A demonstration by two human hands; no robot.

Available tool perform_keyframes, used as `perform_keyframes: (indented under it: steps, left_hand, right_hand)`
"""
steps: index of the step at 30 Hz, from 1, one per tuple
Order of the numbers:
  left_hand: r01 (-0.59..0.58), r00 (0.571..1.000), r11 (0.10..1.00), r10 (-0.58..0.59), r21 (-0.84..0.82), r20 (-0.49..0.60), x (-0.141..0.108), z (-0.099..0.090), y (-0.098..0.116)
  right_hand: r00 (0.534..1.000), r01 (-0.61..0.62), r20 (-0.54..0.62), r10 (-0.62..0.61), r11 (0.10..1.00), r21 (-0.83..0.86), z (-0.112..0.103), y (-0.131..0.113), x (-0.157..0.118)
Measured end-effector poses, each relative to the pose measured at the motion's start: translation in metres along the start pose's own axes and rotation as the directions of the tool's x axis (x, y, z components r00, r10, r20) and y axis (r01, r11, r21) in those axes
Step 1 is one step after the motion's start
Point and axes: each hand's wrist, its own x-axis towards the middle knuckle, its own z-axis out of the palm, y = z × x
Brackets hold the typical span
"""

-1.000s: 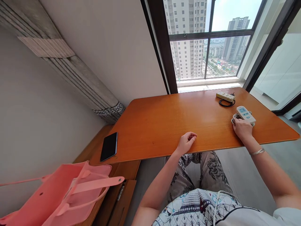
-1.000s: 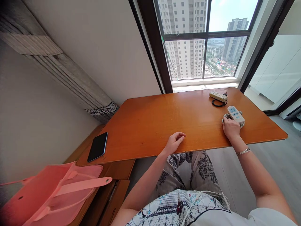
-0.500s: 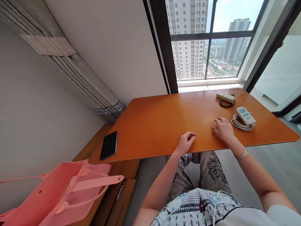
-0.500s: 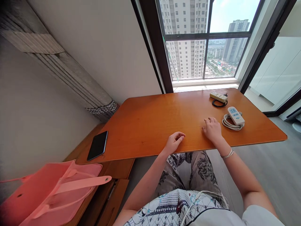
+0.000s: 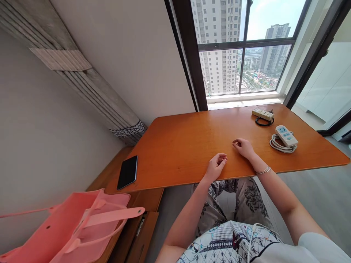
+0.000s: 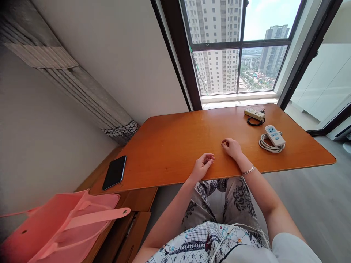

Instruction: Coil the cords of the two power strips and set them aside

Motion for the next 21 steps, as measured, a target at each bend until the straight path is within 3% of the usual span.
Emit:
perform_keyframes:
  steps: [4, 21]
  left_hand:
    - [0.006, 1.000, 0.999, -0.006, -0.053, -0.011, 0.001, 0.000, -0.003]
    - [-0.043, 0.999, 0.999, 0.043, -0.007, 0.028, 0.003, -0.002, -0.008]
  right_hand:
    - [1.000, -0.011, -0.003, 0.011, 0.999, 0.051, 0.000, 0.009, 0.002]
    - [1.000, 0.027, 0.008, -0.029, 0.994, 0.110, 0.007, 0.022, 0.010]
